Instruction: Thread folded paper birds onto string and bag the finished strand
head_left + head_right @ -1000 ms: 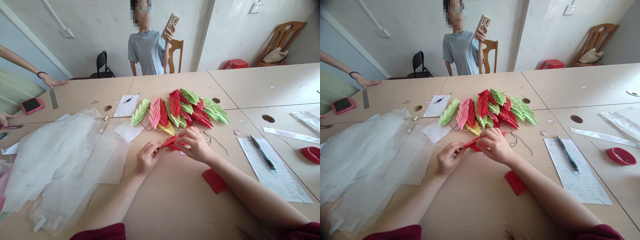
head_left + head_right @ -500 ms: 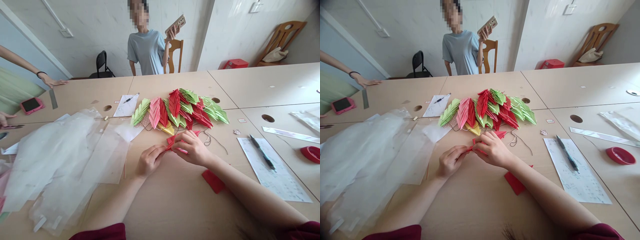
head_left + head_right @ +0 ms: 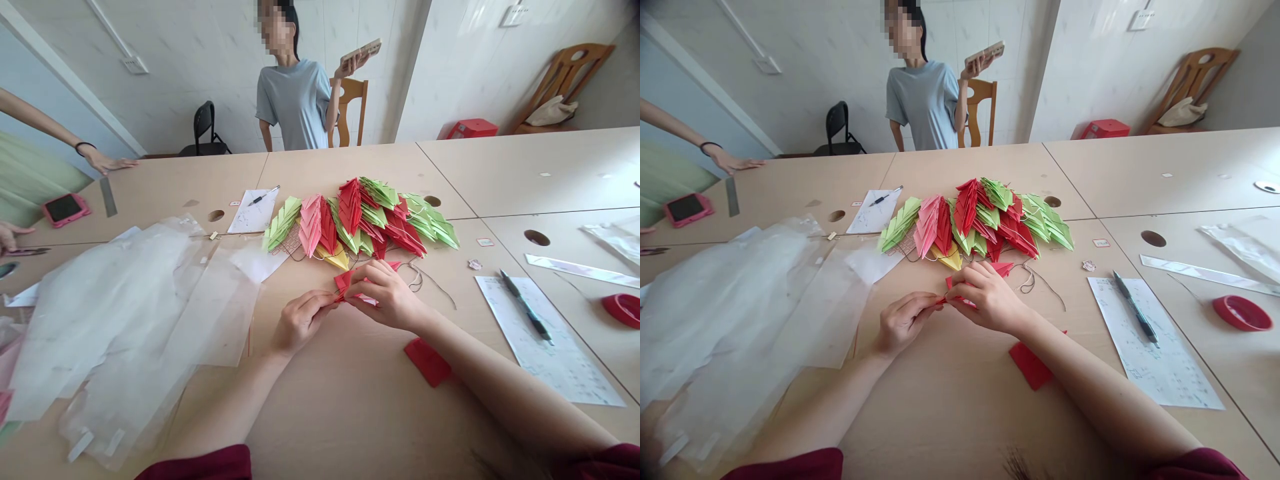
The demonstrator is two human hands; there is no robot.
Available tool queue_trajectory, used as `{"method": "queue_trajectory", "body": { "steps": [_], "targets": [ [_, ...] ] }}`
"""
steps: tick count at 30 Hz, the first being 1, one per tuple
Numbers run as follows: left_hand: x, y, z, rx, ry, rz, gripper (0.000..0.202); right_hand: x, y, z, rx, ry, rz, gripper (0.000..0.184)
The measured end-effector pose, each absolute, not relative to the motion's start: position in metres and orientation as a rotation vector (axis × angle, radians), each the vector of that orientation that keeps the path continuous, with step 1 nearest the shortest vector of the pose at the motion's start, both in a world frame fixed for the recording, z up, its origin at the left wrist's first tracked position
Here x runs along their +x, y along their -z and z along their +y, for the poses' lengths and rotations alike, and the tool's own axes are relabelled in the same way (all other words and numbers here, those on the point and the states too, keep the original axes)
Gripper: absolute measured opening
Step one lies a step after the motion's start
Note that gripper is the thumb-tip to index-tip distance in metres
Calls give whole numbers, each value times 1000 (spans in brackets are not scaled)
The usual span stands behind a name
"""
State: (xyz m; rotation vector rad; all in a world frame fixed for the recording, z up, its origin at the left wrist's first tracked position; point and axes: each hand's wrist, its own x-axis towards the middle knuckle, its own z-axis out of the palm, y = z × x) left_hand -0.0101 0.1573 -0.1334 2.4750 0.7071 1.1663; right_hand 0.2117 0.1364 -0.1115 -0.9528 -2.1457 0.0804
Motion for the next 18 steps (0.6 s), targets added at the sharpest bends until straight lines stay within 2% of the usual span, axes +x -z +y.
{"method": "queue_trajectory", "body": {
  "steps": [11, 18],
  "targets": [
    [-7, 136, 155, 2585, -1203, 667, 26, 209, 103, 134, -881, -142, -2173, 4],
    [-7, 133, 155, 2463, -1285, 726, 19, 222, 96, 140, -934, -161, -2145, 4]
  ]
}}
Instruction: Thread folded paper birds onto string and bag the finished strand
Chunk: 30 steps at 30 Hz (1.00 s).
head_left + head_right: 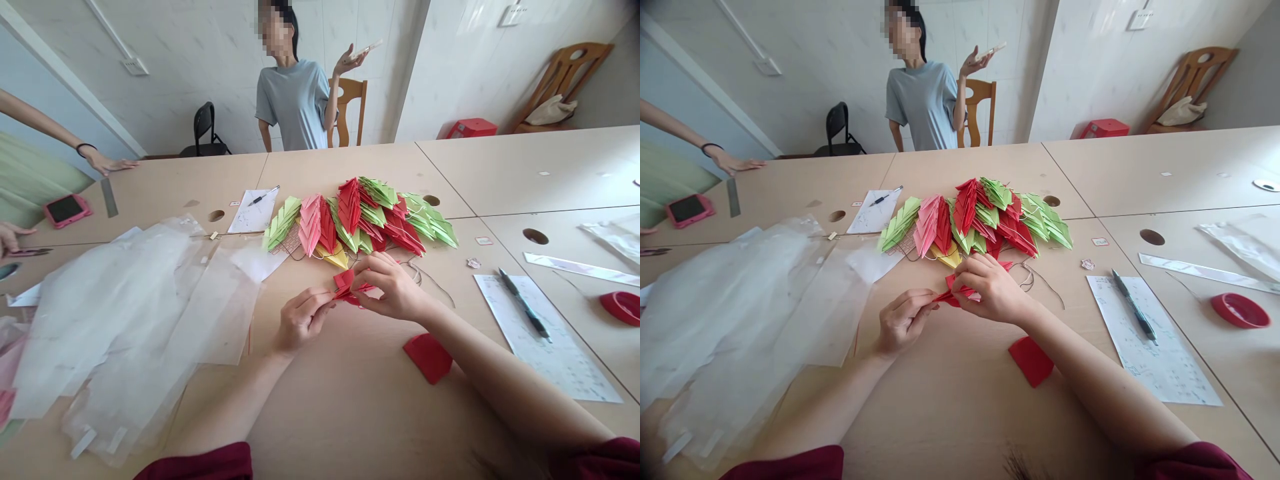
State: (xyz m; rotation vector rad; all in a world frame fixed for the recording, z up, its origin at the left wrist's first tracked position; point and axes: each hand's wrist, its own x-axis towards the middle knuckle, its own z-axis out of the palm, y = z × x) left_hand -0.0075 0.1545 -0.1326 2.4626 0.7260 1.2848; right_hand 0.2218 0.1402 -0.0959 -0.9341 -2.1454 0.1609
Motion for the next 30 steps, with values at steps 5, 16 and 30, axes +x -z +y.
{"method": "queue_trajectory", "body": {
  "steps": [5, 16, 30],
  "targets": [
    [-11, 136, 160, 2359, -1394, 846, 12, 233, 88, 143, -962, -189, -2098, 5],
    [-9, 148, 161, 1955, -1402, 868, 13, 228, 91, 138, -1118, -248, -2077, 33],
    [0, 132, 154, 1532, -1107, 1023, 21, 200, 112, 136, -1010, -1290, -1290, 41]
  ]
}}
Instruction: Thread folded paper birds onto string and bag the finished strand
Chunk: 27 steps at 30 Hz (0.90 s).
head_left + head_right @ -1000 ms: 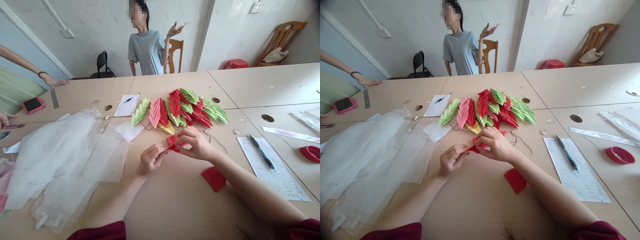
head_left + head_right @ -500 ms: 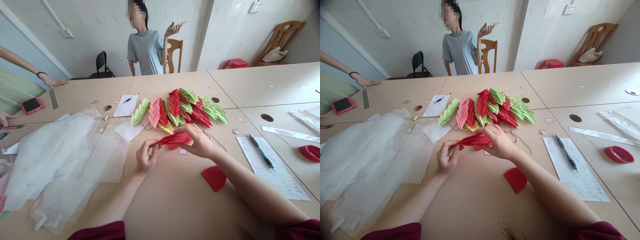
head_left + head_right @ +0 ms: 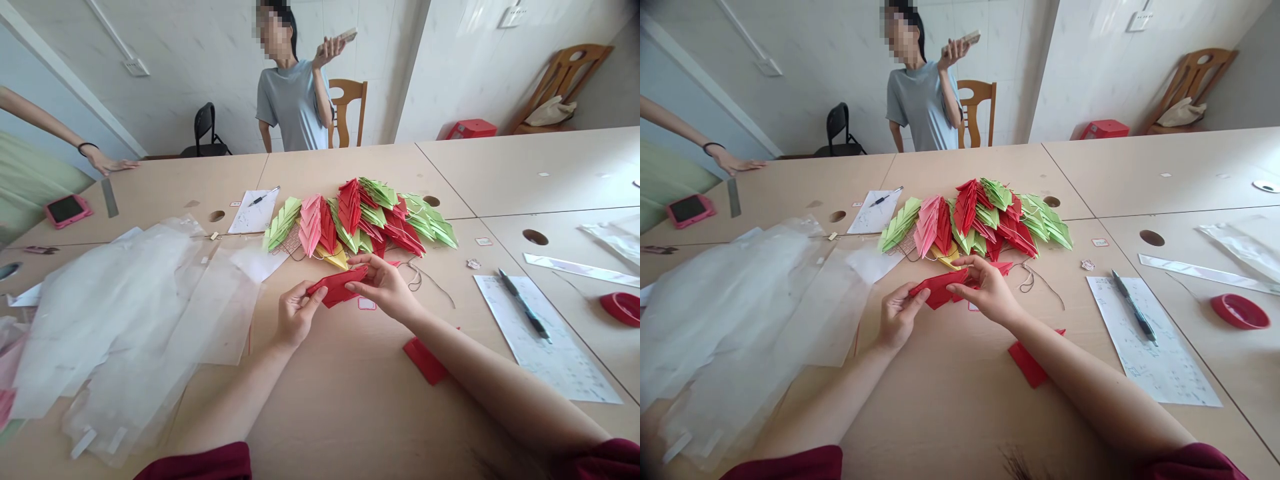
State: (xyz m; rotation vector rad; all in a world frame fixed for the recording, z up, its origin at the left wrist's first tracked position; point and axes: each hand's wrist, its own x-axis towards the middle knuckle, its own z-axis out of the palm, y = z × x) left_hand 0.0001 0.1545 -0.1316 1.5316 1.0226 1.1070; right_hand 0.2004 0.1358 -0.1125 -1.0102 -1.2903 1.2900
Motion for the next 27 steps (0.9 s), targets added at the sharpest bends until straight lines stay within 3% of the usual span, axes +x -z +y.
{"method": "queue_trajectory", "body": {
  "steps": [8, 19, 27],
  "targets": [
    [6, 130, 156, 1236, -1032, 1038, 31, 194, 122, 137, -1198, -1280, -1173, 32],
    [6, 127, 163, 1035, -997, 984, 28, 191, 118, 134, -1221, -1165, -1309, 26],
    [2, 124, 161, 1274, -940, 1033, 27, 190, 119, 133, -1198, -1222, -1278, 31]
  ]
}}
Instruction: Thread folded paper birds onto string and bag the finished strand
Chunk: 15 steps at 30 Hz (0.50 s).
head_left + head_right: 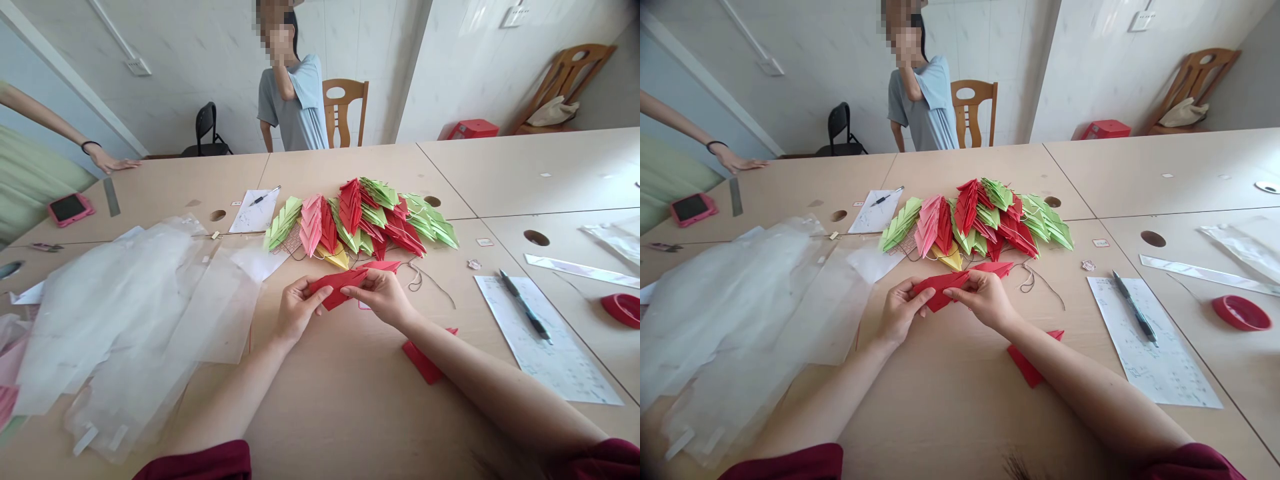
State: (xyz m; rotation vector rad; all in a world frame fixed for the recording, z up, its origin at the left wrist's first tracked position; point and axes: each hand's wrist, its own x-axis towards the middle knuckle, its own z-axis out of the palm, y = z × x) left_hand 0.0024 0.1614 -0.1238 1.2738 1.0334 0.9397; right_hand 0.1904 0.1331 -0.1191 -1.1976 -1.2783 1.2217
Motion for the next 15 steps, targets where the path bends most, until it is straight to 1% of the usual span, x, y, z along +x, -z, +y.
{"method": "queue_trajectory", "body": {
  "steps": [3, 6, 8, 10, 13, 15],
  "targets": [
    [-5, 119, 169, 1380, -884, 1072, 29, 197, 118, 136, -1192, -1207, -1440, 30],
    [-17, 111, 181, 1405, -846, 1142, 33, 210, 117, 140, -1269, -966, -1756, 29],
    [-26, 104, 189, 1397, -814, 1158, 36, 217, 119, 143, -1302, -731, -1957, 37],
    [-36, 96, 195, 1396, -786, 1164, 40, 222, 123, 145, -1259, -578, -2129, 49],
    [-50, 84, 202, 1433, -715, 1240, 45, 222, 130, 147, -1152, -479, -2306, 62],
    [-59, 76, 205, 1471, -632, 1286, 46, 221, 133, 148, -1141, -420, -2359, 63]
  ]
}}
